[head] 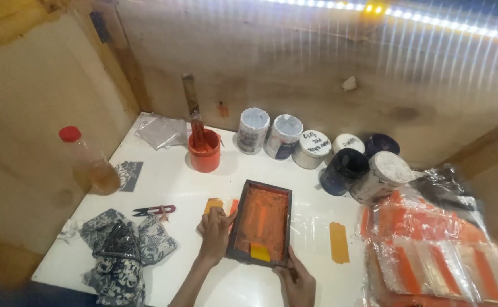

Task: The person uses a yellow sponge to apply orange paint from a rectangular tray onto several small, clear plastic strips laid out on a white table. After applying the paint, the person uses a patterned cloth to wipe the table surface.

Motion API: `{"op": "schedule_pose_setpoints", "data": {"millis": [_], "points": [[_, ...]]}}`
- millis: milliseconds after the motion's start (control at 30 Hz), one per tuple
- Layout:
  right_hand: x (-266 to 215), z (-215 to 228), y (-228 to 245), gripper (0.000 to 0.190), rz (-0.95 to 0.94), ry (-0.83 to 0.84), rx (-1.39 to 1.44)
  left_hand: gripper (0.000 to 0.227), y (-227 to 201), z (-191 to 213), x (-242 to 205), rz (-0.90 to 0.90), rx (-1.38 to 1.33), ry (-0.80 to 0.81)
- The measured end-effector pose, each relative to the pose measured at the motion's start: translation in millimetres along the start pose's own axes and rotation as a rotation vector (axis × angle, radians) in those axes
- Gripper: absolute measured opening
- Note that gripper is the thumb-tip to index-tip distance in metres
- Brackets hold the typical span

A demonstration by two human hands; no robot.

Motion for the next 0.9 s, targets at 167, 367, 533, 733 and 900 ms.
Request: {"op": "schedule_pose_setpoints", "data": {"millis": [167, 367, 533, 733, 900], "points": [[-5, 1, 5, 0.072, 0.015, -0.009, -0.045, 0.119, -3, 7, -4, 0.038, 0.018, 0.017], [-3, 4, 1, 0.068, 0.004, -0.027, 0.014, 0.111, -12, 8, -8, 0.017, 0.031, 0.012], [11, 11, -5, 0.068, 0.157, -0.027, -0.170, 0.118, -9, 8, -5, 0.016, 0.033, 0.008], [-1, -5, 26, 0.066, -0.082, -0.003, -0.173, 0.109, -10, 12, -3, 0.024, 0.058, 0.013], [-40, -16, 76, 0.057, -0.510, -0.115, 0.069, 0.097, -4, 1, -1, -0.001, 0.107, 0.029]]}}
Point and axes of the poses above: each hand's wrist, its own x-axis towards the middle knuckle, its own z-axis out of the back of the hand, y = z × x, the point moved 10 cm from there along x, towards the middle knuckle, and after that the axes turned 5 degrees about x, right-handed, at the moved point
